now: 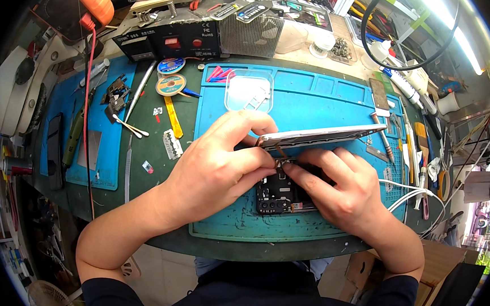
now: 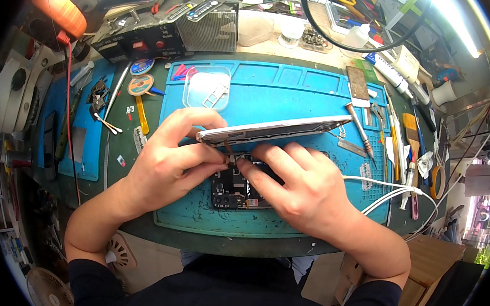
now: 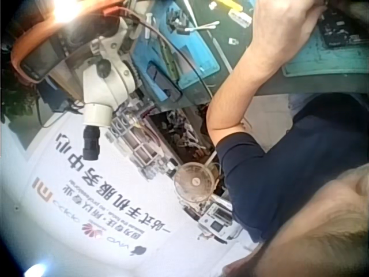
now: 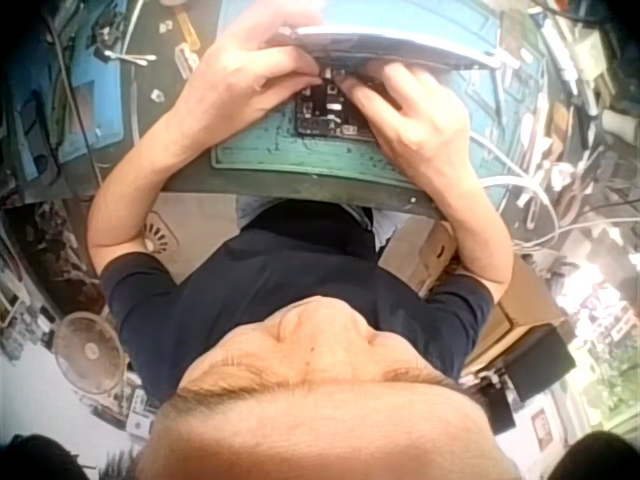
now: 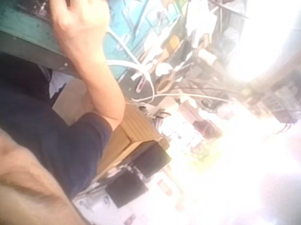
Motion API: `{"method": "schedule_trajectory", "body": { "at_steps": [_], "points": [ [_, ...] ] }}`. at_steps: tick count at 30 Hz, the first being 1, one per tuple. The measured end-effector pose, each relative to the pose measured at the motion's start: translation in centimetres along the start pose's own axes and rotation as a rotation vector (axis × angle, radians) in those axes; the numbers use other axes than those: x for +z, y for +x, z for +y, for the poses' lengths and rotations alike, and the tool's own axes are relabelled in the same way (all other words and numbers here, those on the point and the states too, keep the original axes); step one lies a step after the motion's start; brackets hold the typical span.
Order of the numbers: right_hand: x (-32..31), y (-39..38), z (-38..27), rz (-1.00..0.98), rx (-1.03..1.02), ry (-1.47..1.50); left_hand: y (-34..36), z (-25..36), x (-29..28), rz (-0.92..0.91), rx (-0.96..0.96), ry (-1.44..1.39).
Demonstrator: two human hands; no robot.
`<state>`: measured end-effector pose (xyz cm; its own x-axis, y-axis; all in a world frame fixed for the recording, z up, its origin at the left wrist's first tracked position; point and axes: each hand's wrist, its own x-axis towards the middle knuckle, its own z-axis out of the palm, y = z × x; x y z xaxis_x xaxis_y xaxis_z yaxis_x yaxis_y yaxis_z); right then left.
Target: The person disassembles a Vivo smartphone, removes the back cover, and detaches internal components. They use a screwdriver to remove screws and a spudger to disconnect cables. The person then reassembles the phone, reconnects the battery and screen, and secures the back cover.
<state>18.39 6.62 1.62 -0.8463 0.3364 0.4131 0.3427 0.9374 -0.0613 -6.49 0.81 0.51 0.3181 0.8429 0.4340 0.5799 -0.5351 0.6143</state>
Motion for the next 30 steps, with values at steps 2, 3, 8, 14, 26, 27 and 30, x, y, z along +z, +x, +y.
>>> {"method": "schedule_trajectory", "body": {
  "at_steps": [2, 3, 8, 14, 26, 27, 30],
  "points": [
    [-0.08, 0.0, -0.02, -0.013, -0.004, -0.011, 0.01, 0.03, -0.04, 0.002, 0.002, 0.003],
    [-0.08, -0.04, 0.01, -0.017, -0.006, -0.013, 0.04, 0.04, -0.04, 0.005, 0.004, 0.004],
    [-0.22, -0.01, -0.03, -0.031, -0.011, -0.03, -0.02, 0.19, 0.06, 0.015, -0.012, 0.001],
    [-0.15, -0.02, 0.0, -0.027, -0.014, -0.021, -0.18, 0.22, 0.31, 0.031, -0.018, -0.001],
    [-0.21, 0.01, -0.06, -0.047, -0.024, 0.011, -0.17, 0.19, 0.23, 0.027, -0.006, 0.01],
    [-0.24, 0.05, -0.1, -0.048, -0.025, 0.011, -0.15, 0.22, 0.2, 0.027, -0.007, 0.009],
    [-0.26, 0.01, -0.18, -0.048, -0.024, 0.007, -0.28, 0.19, 0.23, 0.027, -0.012, 0.015]
  ]
}}
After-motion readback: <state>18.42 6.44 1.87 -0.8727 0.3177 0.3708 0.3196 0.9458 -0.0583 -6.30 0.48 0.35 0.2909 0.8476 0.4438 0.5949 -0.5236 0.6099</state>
